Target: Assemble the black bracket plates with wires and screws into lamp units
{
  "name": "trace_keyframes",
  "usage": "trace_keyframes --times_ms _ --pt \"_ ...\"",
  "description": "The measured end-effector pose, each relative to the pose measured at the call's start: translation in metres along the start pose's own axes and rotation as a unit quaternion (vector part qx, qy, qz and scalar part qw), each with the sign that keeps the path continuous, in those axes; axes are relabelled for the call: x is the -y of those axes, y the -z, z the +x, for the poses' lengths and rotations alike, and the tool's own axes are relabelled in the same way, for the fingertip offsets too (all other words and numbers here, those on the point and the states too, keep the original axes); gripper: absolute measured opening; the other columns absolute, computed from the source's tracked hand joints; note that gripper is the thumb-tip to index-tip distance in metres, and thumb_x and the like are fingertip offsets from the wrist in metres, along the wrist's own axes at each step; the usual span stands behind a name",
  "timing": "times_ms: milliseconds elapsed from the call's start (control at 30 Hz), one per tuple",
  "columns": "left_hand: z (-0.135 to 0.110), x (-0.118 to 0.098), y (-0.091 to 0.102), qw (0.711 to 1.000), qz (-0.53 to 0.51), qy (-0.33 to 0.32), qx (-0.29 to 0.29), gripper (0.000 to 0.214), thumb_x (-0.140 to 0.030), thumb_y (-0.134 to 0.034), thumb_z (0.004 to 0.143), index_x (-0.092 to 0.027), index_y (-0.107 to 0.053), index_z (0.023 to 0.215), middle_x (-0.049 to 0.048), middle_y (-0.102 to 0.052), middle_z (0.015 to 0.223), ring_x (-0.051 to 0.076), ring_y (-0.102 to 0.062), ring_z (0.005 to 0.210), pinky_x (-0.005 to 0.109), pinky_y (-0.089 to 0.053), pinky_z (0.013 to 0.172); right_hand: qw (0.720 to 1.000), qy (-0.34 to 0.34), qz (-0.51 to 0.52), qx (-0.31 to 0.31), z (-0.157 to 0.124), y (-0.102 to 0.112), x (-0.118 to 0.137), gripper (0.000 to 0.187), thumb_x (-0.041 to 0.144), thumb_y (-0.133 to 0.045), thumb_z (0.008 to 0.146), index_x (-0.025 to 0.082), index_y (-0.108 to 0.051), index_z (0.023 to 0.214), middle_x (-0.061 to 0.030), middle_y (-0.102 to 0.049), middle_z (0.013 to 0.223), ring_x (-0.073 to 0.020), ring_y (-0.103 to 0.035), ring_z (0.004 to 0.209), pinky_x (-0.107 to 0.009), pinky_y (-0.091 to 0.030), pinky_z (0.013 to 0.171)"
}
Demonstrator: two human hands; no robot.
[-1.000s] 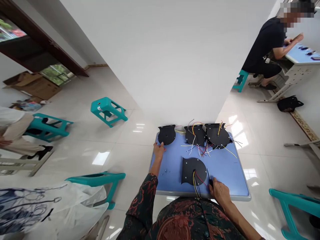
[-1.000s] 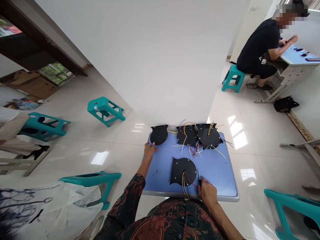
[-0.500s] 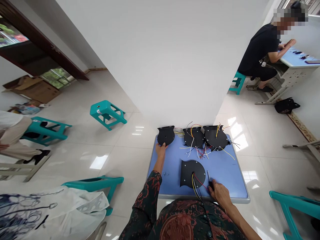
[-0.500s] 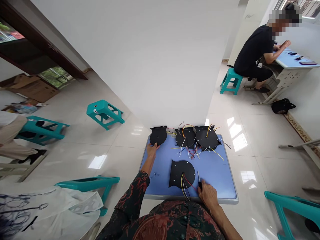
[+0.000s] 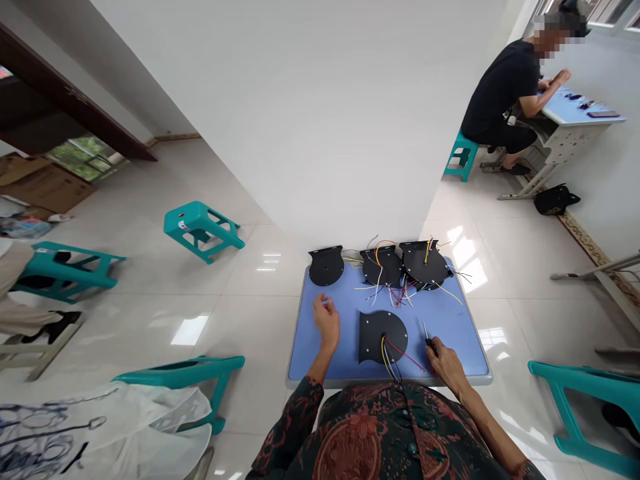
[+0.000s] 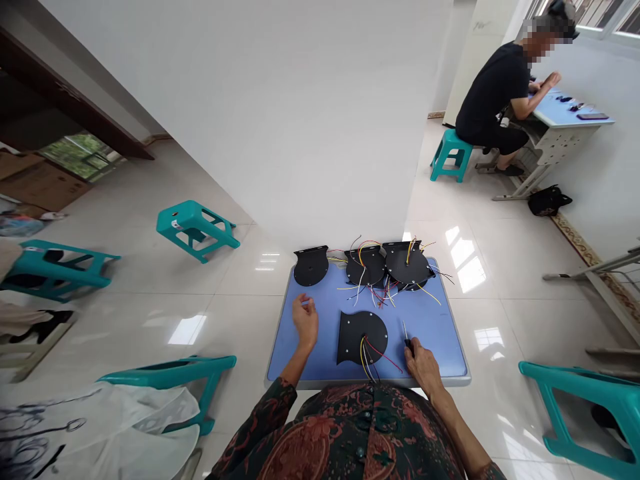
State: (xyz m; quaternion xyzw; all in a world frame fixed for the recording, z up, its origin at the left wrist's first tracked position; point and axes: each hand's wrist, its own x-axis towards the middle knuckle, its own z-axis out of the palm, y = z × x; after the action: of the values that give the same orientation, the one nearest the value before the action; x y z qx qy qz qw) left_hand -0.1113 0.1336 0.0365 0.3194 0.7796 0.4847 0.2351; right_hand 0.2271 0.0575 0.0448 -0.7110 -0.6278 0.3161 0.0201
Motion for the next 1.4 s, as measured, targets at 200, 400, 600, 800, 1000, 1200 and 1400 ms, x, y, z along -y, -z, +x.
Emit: trace_keyframes --times_ms 200,400,600,800,1000,1200,1400 --pt "-0.089 -0.015 -0.028 0.768 0.147 -0.496 0.376 0.038 -0.032 -0.052 0.101 -0.019 -0.059 0.136 0.0140 -0.062 0.139 0.027 -0.051 0.137 0.046 -0.042 0.117 0.991 0.013 0.097 -0.087 -0.001 0.016 0.009 0.040 0.046 -0.037 0.098 0.021 -0.064 0.114 -0.0039 -0.072 0.072 -0.0214 -0.067 0.062 -0.029 -0.044 0.063" --pt "-0.112 0.003 -0.036 0.664 0.181 -0.577 0.440 0.046 -0.037 -0.054 0.101 -0.013 -0.056 0.140 0.0165 -0.061 0.144 0.027 -0.044 0.146 0.046 -0.042 0.118 0.969 0.084 0.129 -0.191 -0.014 0.033 0.029 0.042 0.056 -0.045 0.094 0.020 -0.065 0.105 -0.0066 -0.073 0.075 -0.0212 -0.065 0.062 -0.029 -0.045 0.064" --pt "-0.117 0.027 -0.031 0.645 0.210 -0.590 0.438 0.053 -0.038 -0.059 0.098 -0.013 -0.052 0.145 0.0170 -0.055 0.150 0.030 -0.040 0.149 0.048 -0.039 0.119 0.975 0.118 0.082 -0.166 -0.025 0.022 0.035 0.038 0.050 -0.043 0.097 0.020 -0.066 0.101 -0.0086 -0.075 0.081 -0.0221 -0.068 0.068 -0.029 -0.044 0.066" --pt "-0.123 0.030 -0.035 0.649 0.221 -0.594 0.421 0.051 -0.032 -0.055 0.099 -0.015 -0.050 0.147 0.0167 -0.055 0.150 0.029 -0.044 0.146 0.048 -0.039 0.119 0.977 0.133 0.034 -0.166 -0.025 0.012 0.037 0.036 0.046 -0.042 0.098 0.020 -0.066 0.101 -0.0096 -0.076 0.082 -0.0240 -0.071 0.071 -0.029 -0.044 0.066" --pt "-0.122 0.033 -0.036 0.648 0.220 -0.602 0.412 0.048 -0.031 -0.049 0.101 -0.014 -0.052 0.146 0.0160 -0.056 0.149 0.031 -0.045 0.145 0.049 -0.040 0.118 0.977 0.133 0.024 -0.166 -0.026 0.012 0.036 0.034 0.044 -0.042 0.099 0.020 -0.066 0.101 -0.0095 -0.075 0.081 -0.0237 -0.072 0.072 -0.028 -0.043 0.066" --pt "-0.123 0.032 -0.036 0.649 0.216 -0.607 0.405 0.050 -0.030 -0.049 0.100 -0.013 -0.051 0.146 0.0176 -0.055 0.149 0.030 -0.044 0.145 0.049 -0.040 0.118 0.976 0.128 0.011 -0.174 -0.028 0.011 0.034 0.035 0.045 -0.041 0.100 0.020 -0.066 0.101 -0.0098 -0.076 0.084 -0.0229 -0.071 0.073 -0.028 -0.043 0.066" --pt "-0.124 0.034 -0.038 0.648 0.224 -0.612 0.394 0.049 -0.031 -0.050 0.100 -0.011 -0.052 0.145 0.0173 -0.056 0.148 0.032 -0.046 0.143 0.048 -0.041 0.116 0.977 0.133 0.003 -0.169 -0.029 0.012 0.036 0.037 0.045 -0.039 0.100 0.020 -0.066 0.101 -0.0097 -0.076 0.083 -0.0222 -0.071 0.072 -0.027 -0.043 0.066"
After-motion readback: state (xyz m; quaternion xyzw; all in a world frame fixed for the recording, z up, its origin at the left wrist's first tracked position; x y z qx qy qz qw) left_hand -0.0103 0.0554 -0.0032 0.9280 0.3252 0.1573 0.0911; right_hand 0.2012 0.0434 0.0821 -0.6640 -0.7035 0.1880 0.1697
